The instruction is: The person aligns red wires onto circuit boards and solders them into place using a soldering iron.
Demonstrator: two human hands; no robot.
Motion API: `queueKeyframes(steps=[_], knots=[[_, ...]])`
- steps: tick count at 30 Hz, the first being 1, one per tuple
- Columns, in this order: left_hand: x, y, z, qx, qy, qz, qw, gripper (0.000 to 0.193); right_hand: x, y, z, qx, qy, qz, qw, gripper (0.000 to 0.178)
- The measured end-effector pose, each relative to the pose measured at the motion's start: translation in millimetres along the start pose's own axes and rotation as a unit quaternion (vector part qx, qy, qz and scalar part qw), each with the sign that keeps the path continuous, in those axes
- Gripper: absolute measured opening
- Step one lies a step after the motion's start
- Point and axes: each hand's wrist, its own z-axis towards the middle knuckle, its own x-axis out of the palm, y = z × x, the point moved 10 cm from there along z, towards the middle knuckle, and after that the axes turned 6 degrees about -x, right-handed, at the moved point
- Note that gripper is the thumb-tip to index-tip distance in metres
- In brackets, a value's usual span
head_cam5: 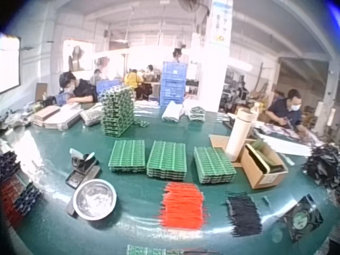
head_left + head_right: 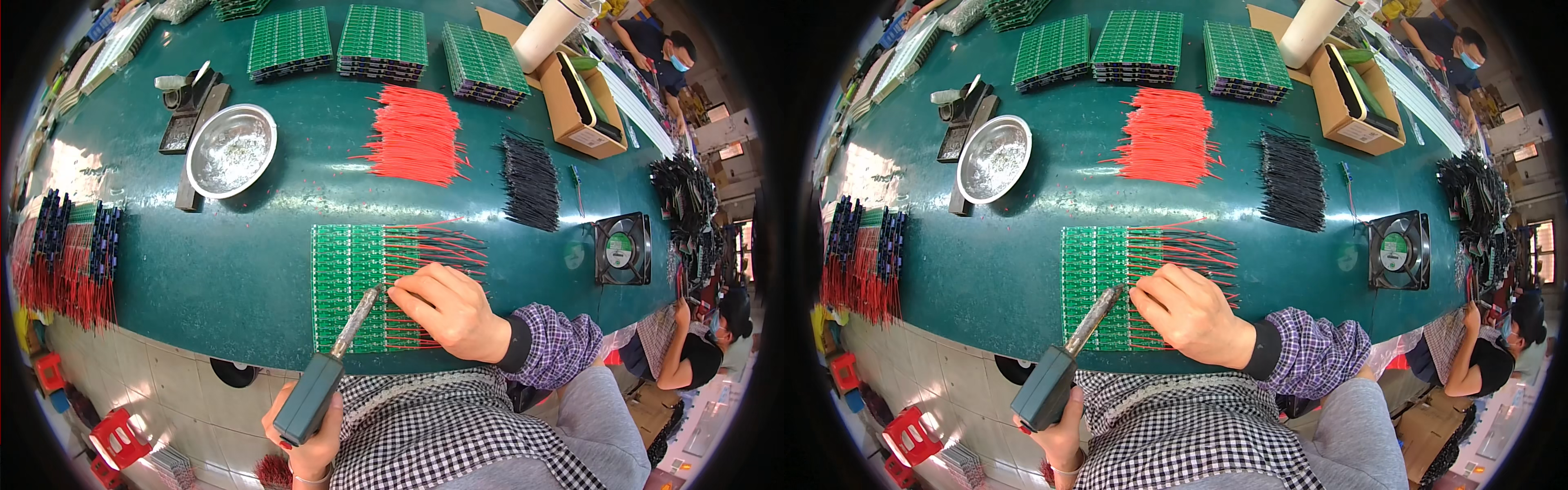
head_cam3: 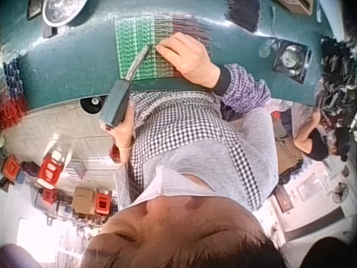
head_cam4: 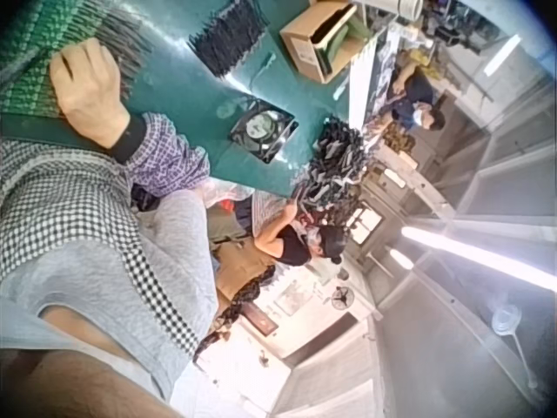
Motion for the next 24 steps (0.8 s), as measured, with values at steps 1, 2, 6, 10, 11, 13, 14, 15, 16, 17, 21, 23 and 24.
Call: queueKeyframes(steps=[1, 2, 6, 10, 11, 13, 14, 15, 16, 17, 21, 23, 24], knots=[[1, 0, 0, -0.007, 0.001, -0.001, 1.000, 0.019, 0, 0, 0, -0.001, 0.001, 0.001, 1.000, 0.032], [1, 1, 0, -0.013, 0.002, -0.002, 1.000, 0.019, 1, 0, -1, -0.003, 0.003, 0.003, 1.000, 0.033], [1, 2, 0, 0.000, 0.000, -0.008, 1.000, 0.018, 1, 0, -1, -0.002, 0.001, 0.004, 1.000, 0.033], [0, 0, -1, 0.016, 0.000, 0.011, 1.000, 0.018, 2, 0, -1, -0.002, 0.004, 0.003, 1.000, 0.033], [0, -2, -1, 0.021, -0.003, 0.017, 1.000, 0.018, 3, 0, -1, -0.002, 0.006, 0.002, 1.000, 0.033], [-3, 0, -3, 0.020, -0.017, 0.004, 1.000, 0.019, 3, 0, -1, -0.001, 0.008, 0.001, 1.000, 0.033], [-6, 0, -3, 0.019, -0.030, -0.010, 0.999, 0.020, 3, 0, -1, 0.000, 0.009, 0.000, 1.000, 0.032], [-6, 0, -4, 0.019, -0.030, -0.010, 0.999, 0.020, 3, 0, -1, 0.000, 0.009, 0.000, 1.000, 0.032], [-7, 1, -4, 0.011, -0.034, -0.020, 0.999, 0.020, 3, 0, -1, 0.000, 0.010, -0.004, 1.000, 0.032], [-7, 3, -4, 0.002, -0.038, -0.030, 0.999, 0.021, 3, 0, -1, 0.000, 0.011, -0.007, 1.000, 0.032], [-7, 4, -5, -0.004, -0.036, -0.032, 0.999, 0.021, 4, 1, -1, -0.001, 0.013, -0.008, 1.000, 0.032], [-9, 1, -7, 0.016, -0.044, -0.021, 0.999, 0.021, 2, 1, -1, 0.001, 0.003, -0.006, 1.000, 0.032], [-9, 1, -7, 0.016, -0.045, -0.021, 0.999, 0.021, 1, 2, 0, 0.001, 0.003, -0.006, 1.000, 0.032]])
